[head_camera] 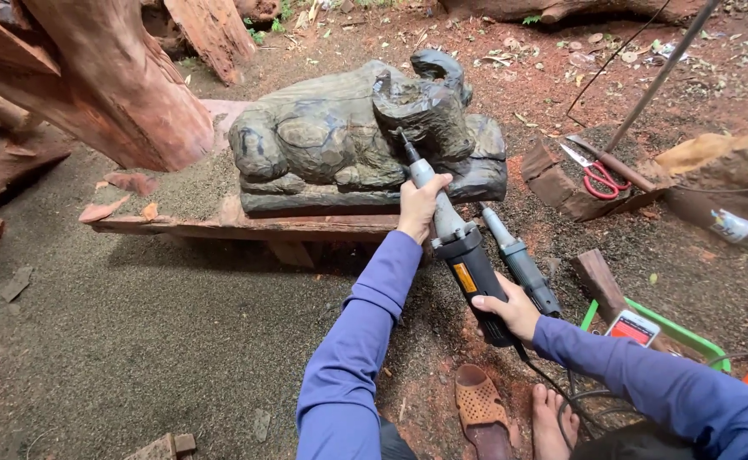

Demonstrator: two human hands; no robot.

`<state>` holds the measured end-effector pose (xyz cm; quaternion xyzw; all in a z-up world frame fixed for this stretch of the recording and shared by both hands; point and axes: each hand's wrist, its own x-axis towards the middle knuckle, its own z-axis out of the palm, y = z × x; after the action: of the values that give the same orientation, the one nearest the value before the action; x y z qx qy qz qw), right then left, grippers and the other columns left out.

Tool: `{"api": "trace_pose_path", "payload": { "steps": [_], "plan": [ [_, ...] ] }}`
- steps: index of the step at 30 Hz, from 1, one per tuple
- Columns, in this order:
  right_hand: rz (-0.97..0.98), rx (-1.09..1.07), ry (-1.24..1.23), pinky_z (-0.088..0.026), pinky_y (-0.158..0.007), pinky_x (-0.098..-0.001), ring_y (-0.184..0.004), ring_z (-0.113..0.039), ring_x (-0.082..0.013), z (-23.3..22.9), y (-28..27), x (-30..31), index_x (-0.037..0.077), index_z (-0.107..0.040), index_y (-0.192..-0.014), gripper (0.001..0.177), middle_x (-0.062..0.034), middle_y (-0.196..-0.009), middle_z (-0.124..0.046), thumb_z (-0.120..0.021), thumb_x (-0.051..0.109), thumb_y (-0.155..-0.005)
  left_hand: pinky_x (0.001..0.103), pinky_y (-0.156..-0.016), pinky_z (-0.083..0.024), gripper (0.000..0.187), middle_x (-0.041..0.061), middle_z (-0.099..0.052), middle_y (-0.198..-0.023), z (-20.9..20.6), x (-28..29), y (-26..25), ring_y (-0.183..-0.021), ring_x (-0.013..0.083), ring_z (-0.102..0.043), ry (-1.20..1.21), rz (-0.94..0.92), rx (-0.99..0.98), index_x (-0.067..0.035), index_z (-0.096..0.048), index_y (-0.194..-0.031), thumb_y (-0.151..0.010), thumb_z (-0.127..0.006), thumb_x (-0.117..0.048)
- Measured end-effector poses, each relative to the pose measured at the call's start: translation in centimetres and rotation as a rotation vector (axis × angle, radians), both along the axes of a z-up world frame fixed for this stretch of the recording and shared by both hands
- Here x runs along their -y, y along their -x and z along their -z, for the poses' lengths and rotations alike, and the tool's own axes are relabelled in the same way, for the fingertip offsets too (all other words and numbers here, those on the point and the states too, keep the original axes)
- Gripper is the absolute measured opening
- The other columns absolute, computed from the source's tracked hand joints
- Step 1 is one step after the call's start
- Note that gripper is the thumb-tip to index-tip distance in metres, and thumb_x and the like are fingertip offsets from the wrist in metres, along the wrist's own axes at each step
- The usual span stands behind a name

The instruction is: Carving details into a wooden buffalo sculpture using a power die grinder.

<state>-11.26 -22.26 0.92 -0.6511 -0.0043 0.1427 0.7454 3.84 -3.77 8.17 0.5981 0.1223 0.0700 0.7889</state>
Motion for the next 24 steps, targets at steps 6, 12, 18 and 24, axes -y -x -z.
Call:
{"api": "trace_pose_path", "payload": {
  "steps": [6, 12, 18, 24],
  "plan": [
    [0.008, -0.037, -0.055, -0.063, -0.038, -0.0491, -0.049, -0.072, -0.0419, 1.3, -0.1, -0.4, 0.004, -0.068, -0.103, 0.029, -0.0221, -0.068, -0.057, -0.077, 0.014, -0.077, 0.038, -0.087, -0.050, 0.054, 0.010, -0.067, -0.093, -0.1, 0.5, 0.2, -0.093, 0.0226, -0.065, -0.113, 0.020, 0.004, -0.002, -0.064, -0.102, -0.066, -0.090, -0.032],
    [-0.028, -0.044, -0.051, -0.064, -0.042, -0.0517, -0.052, -0.072, -0.0431, 1.1, -0.7, -1.2, 0.004, -0.067, -0.105, 0.033, -0.0217, -0.072, -0.056, -0.079, 0.013, -0.076, 0.033, -0.079, -0.049, 0.041, 0.007, -0.065, -0.084, -1.1, -0.6, 0.9, -0.083, 0.0181, -0.063, -0.054, -0.015, -0.012, -0.002, -0.068, -0.091, -0.069, -0.086, -0.031],
    [0.008, -0.059, -0.095, -0.063, -0.038, -0.0521, -0.049, -0.072, -0.0440, 1.4, 0.2, -0.6, 0.004, -0.066, -0.103, 0.030, -0.0233, -0.070, -0.057, -0.076, 0.013, -0.076, 0.041, -0.091, -0.051, 0.063, 0.015, -0.066, -0.102, 0.7, 0.8, 0.2, -0.103, 0.0251, -0.066, -0.200, 0.049, -0.007, 0.002, -0.063, -0.114, -0.067, -0.087, -0.033],
    [0.008, -0.074, -0.094, -0.063, -0.039, -0.0548, -0.052, -0.073, -0.0452, 2.0, 0.3, -0.2, 0.003, -0.065, -0.106, 0.035, -0.0255, -0.070, -0.060, -0.076, 0.017, -0.077, 0.045, -0.100, -0.052, 0.080, 0.019, -0.064, -0.116, -0.5, 0.8, 0.7, -0.117, 0.0327, -0.066, -0.283, 0.084, -0.018, 0.003, -0.056, -0.130, -0.066, -0.087, -0.034]
  ]
}}
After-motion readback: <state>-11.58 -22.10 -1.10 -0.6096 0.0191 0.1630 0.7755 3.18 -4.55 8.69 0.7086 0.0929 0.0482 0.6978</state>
